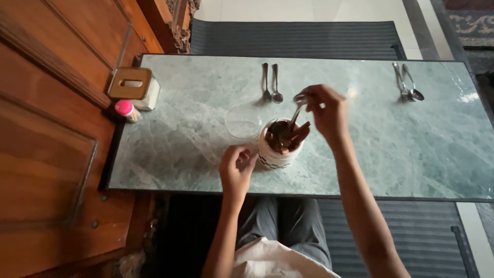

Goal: Collecting and organizing various pieces of cutlery from dining tables into a central container.

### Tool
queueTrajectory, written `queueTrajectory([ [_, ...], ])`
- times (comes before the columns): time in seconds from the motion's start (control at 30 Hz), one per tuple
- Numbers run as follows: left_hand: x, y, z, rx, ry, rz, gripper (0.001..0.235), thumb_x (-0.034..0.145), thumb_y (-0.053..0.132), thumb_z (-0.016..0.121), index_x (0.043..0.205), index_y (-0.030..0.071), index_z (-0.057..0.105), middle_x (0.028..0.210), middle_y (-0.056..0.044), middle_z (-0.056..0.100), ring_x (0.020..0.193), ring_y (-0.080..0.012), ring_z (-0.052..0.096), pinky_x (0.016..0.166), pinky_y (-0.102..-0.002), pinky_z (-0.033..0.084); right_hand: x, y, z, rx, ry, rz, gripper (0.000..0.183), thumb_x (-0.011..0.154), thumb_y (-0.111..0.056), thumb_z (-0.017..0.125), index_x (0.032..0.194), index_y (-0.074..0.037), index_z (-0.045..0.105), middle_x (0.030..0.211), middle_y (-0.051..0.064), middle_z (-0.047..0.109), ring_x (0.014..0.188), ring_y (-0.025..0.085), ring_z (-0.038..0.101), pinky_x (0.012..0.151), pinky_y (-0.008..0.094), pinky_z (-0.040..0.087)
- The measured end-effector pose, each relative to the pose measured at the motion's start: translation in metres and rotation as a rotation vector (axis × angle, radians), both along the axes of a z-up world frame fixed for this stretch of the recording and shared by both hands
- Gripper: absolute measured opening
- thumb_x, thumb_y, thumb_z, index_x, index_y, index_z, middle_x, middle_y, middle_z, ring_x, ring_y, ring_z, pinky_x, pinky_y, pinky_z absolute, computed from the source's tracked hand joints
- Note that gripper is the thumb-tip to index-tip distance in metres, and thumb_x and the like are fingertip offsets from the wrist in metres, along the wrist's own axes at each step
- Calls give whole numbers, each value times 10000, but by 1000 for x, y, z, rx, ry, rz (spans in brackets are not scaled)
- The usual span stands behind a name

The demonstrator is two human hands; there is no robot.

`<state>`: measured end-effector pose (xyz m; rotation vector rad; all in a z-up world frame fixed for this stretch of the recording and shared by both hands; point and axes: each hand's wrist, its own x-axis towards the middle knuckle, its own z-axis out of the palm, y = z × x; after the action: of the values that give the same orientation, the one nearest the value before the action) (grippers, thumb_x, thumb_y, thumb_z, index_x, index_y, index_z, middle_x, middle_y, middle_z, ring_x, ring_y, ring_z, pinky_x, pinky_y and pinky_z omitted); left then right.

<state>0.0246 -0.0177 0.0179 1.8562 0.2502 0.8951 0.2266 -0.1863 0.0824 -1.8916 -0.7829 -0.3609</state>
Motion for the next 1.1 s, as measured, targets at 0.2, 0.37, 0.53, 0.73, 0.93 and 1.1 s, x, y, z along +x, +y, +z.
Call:
queueTrajectory([
  [0.2, -7, 1, -5, -46, 71, -18, 227, 840, 21, 796, 1044, 53, 703, 861, -42, 656, 756, -147, 631, 683, -287, 516, 3, 14, -21, -240, -98, 130, 127, 899, 3, 717, 1023, -15, 738, 924, 113, 744, 836, 246, 730, 724, 354, 597],
  [0.37, -6, 2, -25, -47, 79, -28, 215, 852, 37, 795, 1047, 54, 706, 866, -43, 679, 775, -154, 652, 707, -292, 527, 12, 12, -41, -527, -112, 117, 147, 812, -40, 734, 952, -78, 756, 989, 66, 755, 985, 281, 694, 852, 417, 549],
  [0.53, -4, 2, -46, -71, 111, -28, 200, 861, 58, 788, 1042, 56, 704, 875, -46, 698, 781, -160, 670, 720, -298, 534, 19, 6, -37, -675, 30, 237, 379, 689, 20, 711, 1044, -105, 758, 1168, 69, 717, 1155, 301, 614, 985, 434, 502],
  [0.73, -4, 7, -69, -45, 143, 17, 205, 850, 72, 800, 1034, 47, 714, 862, -60, 702, 766, -175, 663, 717, -312, 532, 83, -3, -70, -241, 584, 435, 356, 881, -17, 638, 1215, -126, 692, 1234, 32, 704, 1116, 168, 671, 983, 338, 573],
  [0.93, -8, 7, -107, -105, 266, 64, 190, 825, 110, 814, 997, 68, 744, 817, -57, 740, 733, -171, 679, 688, -319, 535, 195, 46, -260, -222, 471, 67, 161, 959, -106, 643, 1082, -94, 746, 897, 113, 769, 729, 250, 697, 634, 373, 571],
  [1.1, -13, 6, -162, -157, 482, 10, 120, 849, 97, 792, 945, 77, 723, 810, -46, 731, 731, -171, 696, 687, -328, 546, 198, 99, -253, -512, 417, -270, 308, 884, -372, 693, 1031, -115, 778, 1132, 133, 704, 989, 336, 660, 850, 483, 543],
])
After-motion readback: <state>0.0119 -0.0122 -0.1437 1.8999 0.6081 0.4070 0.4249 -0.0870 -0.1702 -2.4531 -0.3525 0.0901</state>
